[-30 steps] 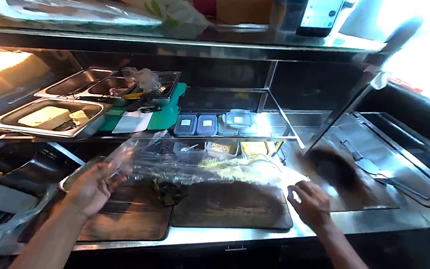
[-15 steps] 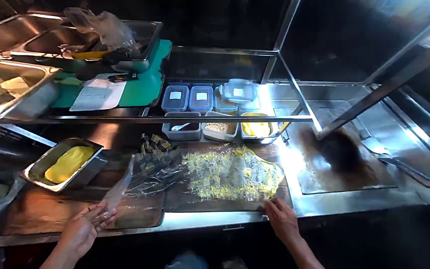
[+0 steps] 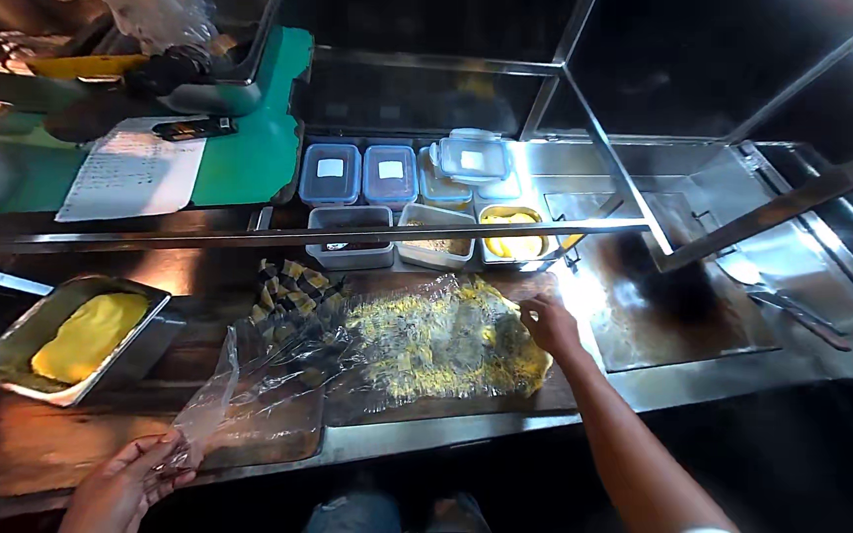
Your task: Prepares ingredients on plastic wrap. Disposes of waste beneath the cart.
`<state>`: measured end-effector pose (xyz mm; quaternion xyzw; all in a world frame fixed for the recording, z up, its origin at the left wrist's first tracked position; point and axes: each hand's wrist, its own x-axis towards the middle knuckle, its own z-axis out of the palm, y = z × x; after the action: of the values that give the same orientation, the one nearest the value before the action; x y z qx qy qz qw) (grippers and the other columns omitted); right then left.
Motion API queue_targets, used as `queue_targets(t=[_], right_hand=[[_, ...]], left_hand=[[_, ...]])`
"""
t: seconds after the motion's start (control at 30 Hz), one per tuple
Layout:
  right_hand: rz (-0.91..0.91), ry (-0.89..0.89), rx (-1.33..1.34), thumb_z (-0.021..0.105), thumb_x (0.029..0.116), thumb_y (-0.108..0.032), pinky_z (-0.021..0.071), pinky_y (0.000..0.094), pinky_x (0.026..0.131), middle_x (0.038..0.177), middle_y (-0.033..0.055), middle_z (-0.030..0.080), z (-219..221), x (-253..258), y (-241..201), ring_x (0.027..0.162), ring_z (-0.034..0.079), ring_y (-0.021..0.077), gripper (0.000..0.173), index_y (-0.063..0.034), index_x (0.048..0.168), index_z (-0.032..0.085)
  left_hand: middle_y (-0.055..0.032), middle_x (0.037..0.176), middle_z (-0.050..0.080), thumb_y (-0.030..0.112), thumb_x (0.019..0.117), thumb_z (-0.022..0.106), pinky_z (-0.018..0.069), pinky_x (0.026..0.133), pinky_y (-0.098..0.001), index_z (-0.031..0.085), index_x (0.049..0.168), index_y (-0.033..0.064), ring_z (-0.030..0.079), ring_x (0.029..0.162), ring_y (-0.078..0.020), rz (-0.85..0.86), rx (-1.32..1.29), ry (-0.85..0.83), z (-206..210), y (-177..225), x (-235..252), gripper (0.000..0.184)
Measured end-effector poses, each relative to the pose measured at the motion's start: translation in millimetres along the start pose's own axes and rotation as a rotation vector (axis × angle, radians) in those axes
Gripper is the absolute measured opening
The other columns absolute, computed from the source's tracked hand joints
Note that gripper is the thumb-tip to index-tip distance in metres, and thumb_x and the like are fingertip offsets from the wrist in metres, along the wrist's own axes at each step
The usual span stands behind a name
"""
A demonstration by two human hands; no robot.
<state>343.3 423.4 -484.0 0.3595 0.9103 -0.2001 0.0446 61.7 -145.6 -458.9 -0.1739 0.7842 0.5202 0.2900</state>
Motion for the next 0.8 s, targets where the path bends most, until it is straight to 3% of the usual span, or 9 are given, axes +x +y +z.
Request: queue_targets(t=[0.2, 0.3, 0.4, 0.5, 0.57, 0.63, 0.67, 0.73, 0.8], right_hand=[[0.047, -0.142, 0.019, 0.059, 0.1017, -0.033, 0.0531, 0.0635, 0.093, 0.118, 0.0092, 0.072, 12, 50, -26, 0.111, 0.068, 0.0320, 0.027, -0.0180, 0.118, 0.075], [-0.081, 0.185, 0.133, 0.060, 0.1008, -0.019, 0.0580, 0.0537, 0.088, 0.111, 0.0136, 0.072, 8, 40, -43, 0.098, 0.071, 0.0304, 0.024, -0.0089, 0.118, 0.074], [-0.055, 0.448, 0.157, 0.056, 0.0997, -0.010, 0.0565, 0.0532, 0.091, 0.113, 0.0212, 0.070, -17, 50, -44, 0.103, 0.068, 0.0370, 0.029, -0.0017, 0.122, 0.071], [0.112, 0.368, 0.009, 0.054, 0.1023, -0.019, 0.0474, 0.0615, 0.101, 0.123, 0.0220, 0.069, -42, 86, -41, 0.120, 0.061, 0.0428, 0.030, -0.0051, 0.121, 0.073], [0.164, 0.216, -0.098, 0.056, 0.1011, -0.031, 0.0471, 0.0731, 0.093, 0.126, 0.0240, 0.068, -46, 110, -41, 0.119, 0.062, 0.0479, 0.034, -0.0099, 0.124, 0.071], [0.182, 0.135, -0.137, 0.061, 0.0972, -0.043, 0.0409, 0.0774, 0.097, 0.135, 0.0234, 0.063, -36, 131, -38, 0.128, 0.056, 0.0478, 0.045, -0.0139, 0.131, 0.067], [0.196, 0.107, -0.131, 0.065, 0.0947, -0.044, 0.0386, 0.0769, 0.100, 0.134, 0.0231, 0.064, -33, 139, -39, 0.129, 0.055, 0.0471, 0.048, -0.0127, 0.130, 0.068], [0.201, 0.055, -0.114, 0.070, 0.0920, -0.040, 0.0402, 0.0752, 0.100, 0.126, 0.0256, 0.066, -34, 152, -38, 0.123, 0.059, 0.0472, 0.045, -0.0051, 0.120, 0.070], [0.176, 0.010, -0.070, 0.071, 0.0933, -0.033, 0.0432, 0.0735, 0.098, 0.122, 0.0288, 0.066, -37, 160, -37, 0.119, 0.060, 0.0482, 0.039, 0.0019, 0.111, 0.070]], left_hand=[[-0.0046, 0.088, 0.070, 0.017, 0.1054, 0.055, 0.0633, 0.061, -0.0372, 0.058, 0.106, 0.0077, 0.071, 0.068, -0.0177, -0.033, 0.050, 0.025, -12, -3, -3, 0.010], [-0.0046, 0.092, 0.069, 0.022, 0.1055, 0.055, 0.0627, 0.064, -0.0392, 0.059, 0.111, 0.0084, 0.071, 0.074, -0.0184, -0.063, 0.050, 0.019, -17, -4, -4, 0.015], [-0.0007, 0.099, 0.067, 0.026, 0.1047, 0.051, 0.0600, 0.069, -0.0377, 0.058, 0.123, 0.0119, 0.069, 0.081, -0.0148, -0.001, -0.010, 0.036, -21, -12, -1, 0.024], [0.0013, 0.114, 0.065, 0.027, 0.1040, 0.046, 0.0534, 0.069, -0.0243, 0.050, 0.140, 0.0081, 0.063, 0.085, -0.0036, 0.226, -0.014, 0.161, -22, -16, 8, 0.041], [-0.0153, 0.131, 0.057, 0.024, 0.1022, 0.051, 0.0511, 0.084, -0.0242, 0.045, 0.143, -0.0063, 0.058, 0.103, -0.0076, 0.477, 0.086, 0.253, -17, -7, 7, 0.051], [-0.0323, 0.142, 0.050, 0.026, 0.1011, 0.055, 0.0468, 0.105, -0.0305, 0.043, 0.143, -0.0145, 0.054, 0.129, -0.0223, 0.723, 0.269, 0.285, -5, 9, -3, 0.060], [-0.0364, 0.143, 0.048, 0.031, 0.1018, 0.056, 0.0460, 0.108, -0.0370, 0.044, 0.142, -0.0152, 0.052, 0.133, -0.0308, 0.838, 0.372, 0.278, 3, 17, -8, 0.062], [-0.0367, 0.138, 0.053, 0.037, 0.1002, 0.058, 0.0480, 0.104, -0.0459, 0.052, 0.136, -0.0126, 0.054, 0.129, -0.0387, 1.049, 0.530, 0.260, 21, 31, -14, 0.062], [-0.0332, 0.137, 0.056, 0.040, 0.0983, 0.058, 0.0475, 0.105, -0.0504, 0.056, 0.133, -0.0097, 0.054, 0.129, -0.0406, 1.117, 0.606, 0.187, 42, 41, -20, 0.061]])
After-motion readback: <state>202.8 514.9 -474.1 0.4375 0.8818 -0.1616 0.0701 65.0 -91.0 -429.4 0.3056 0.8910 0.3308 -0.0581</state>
